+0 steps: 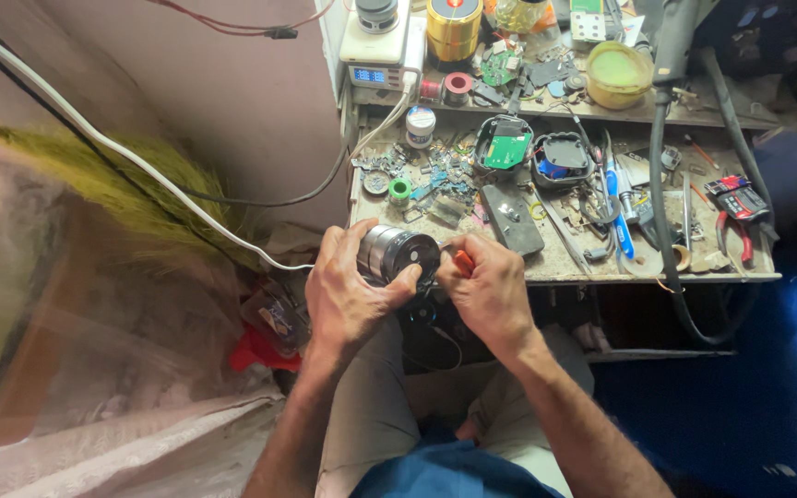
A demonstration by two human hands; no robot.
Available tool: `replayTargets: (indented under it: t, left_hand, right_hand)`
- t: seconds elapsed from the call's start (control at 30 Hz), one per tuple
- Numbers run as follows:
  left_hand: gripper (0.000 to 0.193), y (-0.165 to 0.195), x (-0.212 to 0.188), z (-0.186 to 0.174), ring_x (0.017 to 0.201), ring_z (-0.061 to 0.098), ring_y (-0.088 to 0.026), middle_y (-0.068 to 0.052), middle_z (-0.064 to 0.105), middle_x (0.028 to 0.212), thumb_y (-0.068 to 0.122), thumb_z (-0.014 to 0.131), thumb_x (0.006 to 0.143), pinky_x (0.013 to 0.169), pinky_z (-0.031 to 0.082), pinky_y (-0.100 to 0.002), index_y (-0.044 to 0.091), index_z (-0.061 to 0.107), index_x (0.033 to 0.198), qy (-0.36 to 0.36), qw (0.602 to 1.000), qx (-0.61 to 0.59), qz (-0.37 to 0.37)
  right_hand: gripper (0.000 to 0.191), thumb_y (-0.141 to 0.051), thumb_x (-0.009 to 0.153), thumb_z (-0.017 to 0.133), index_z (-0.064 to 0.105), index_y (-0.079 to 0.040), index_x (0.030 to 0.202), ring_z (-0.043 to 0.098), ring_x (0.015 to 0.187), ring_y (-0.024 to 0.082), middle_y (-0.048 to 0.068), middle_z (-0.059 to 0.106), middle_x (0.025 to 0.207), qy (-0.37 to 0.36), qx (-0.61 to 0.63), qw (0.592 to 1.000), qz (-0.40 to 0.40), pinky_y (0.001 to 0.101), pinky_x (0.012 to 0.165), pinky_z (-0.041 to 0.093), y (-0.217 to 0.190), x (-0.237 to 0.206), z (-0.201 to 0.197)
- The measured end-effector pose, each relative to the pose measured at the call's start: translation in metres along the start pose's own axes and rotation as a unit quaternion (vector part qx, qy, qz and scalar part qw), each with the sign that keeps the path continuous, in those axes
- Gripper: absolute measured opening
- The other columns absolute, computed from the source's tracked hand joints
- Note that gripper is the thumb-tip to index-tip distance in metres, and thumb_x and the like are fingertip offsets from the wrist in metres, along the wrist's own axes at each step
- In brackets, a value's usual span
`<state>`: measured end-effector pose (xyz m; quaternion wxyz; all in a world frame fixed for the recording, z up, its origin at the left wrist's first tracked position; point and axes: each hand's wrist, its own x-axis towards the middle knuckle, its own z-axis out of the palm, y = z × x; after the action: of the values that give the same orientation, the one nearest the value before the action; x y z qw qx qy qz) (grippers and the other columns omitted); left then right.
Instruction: The person sits at a repair bench holding a camera lens barrel, pries at its rear ring with a small white spudger, wipes the lens barrel with a small pad, then uses a screwdriver and a red utility knife to work on the lens mount, repeatedly turning the barrel while manipulating its parts.
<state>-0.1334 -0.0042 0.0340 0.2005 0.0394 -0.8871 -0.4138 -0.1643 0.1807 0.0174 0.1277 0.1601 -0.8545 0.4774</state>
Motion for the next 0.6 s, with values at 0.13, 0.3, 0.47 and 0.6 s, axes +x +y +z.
replayTargets:
  t: [0.13, 0.3, 0.47, 0.6]
  left_hand:
    - [0.070, 0.001, 0.000, -0.003, 0.091, 0.069, -0.030, -0.010, 0.062, 0.103, 0.044, 0.086, 0.065, 0.077, 0.056, -0.042, 0.010, 0.067, 0.124, -0.004, 1.000, -0.013, -0.007]
    - [0.068, 0.003, 0.000, -0.003, 0.090, 0.069, -0.029, -0.010, 0.062, 0.101, 0.043, 0.087, 0.065, 0.077, 0.056, -0.041, 0.011, 0.068, 0.122, -0.002, 1.000, -0.013, -0.011]
    - [0.069, 0.004, 0.000, -0.002, 0.089, 0.069, -0.029, -0.010, 0.062, 0.101, 0.042, 0.087, 0.065, 0.076, 0.056, -0.041, 0.010, 0.068, 0.122, 0.000, 1.000, -0.013, -0.015]
    - [0.068, 0.004, 0.000, -0.002, 0.090, 0.070, -0.029, -0.010, 0.062, 0.102, 0.042, 0.087, 0.066, 0.076, 0.056, -0.041, 0.010, 0.068, 0.122, 0.000, 1.000, -0.021, -0.015]
  right_hand:
    - [0.019, -0.010, 0.097, 0.068, 0.073, -0.001, 0.113, 0.049, 0.064, 0.012, 0.008, 0.060, 0.073, -0.030, 0.081, 0.985, 0.150, 0.0287, 0.056, 0.043, -0.003, -0.001, -0.011]
    - [0.036, -0.007, 0.103, 0.055, 0.059, 0.001, 0.137, 0.064, 0.086, 0.020, 0.011, 0.068, 0.102, -0.033, 0.044, 0.998, -0.025, 0.0307, 0.077, 0.052, -0.011, -0.013, -0.029]
    - [0.036, -0.013, 0.103, 0.057, 0.061, -0.001, 0.136, 0.068, 0.096, 0.033, 0.016, 0.069, 0.107, -0.015, -0.053, 0.997, -0.060, 0.0373, 0.086, 0.053, -0.024, -0.031, -0.020]
    - [0.034, -0.011, 0.105, 0.057, 0.059, 0.003, 0.136, 0.065, 0.096, 0.033, 0.017, 0.065, 0.106, -0.009, -0.018, 0.998, -0.060, 0.0374, 0.086, 0.052, -0.030, -0.035, -0.012]
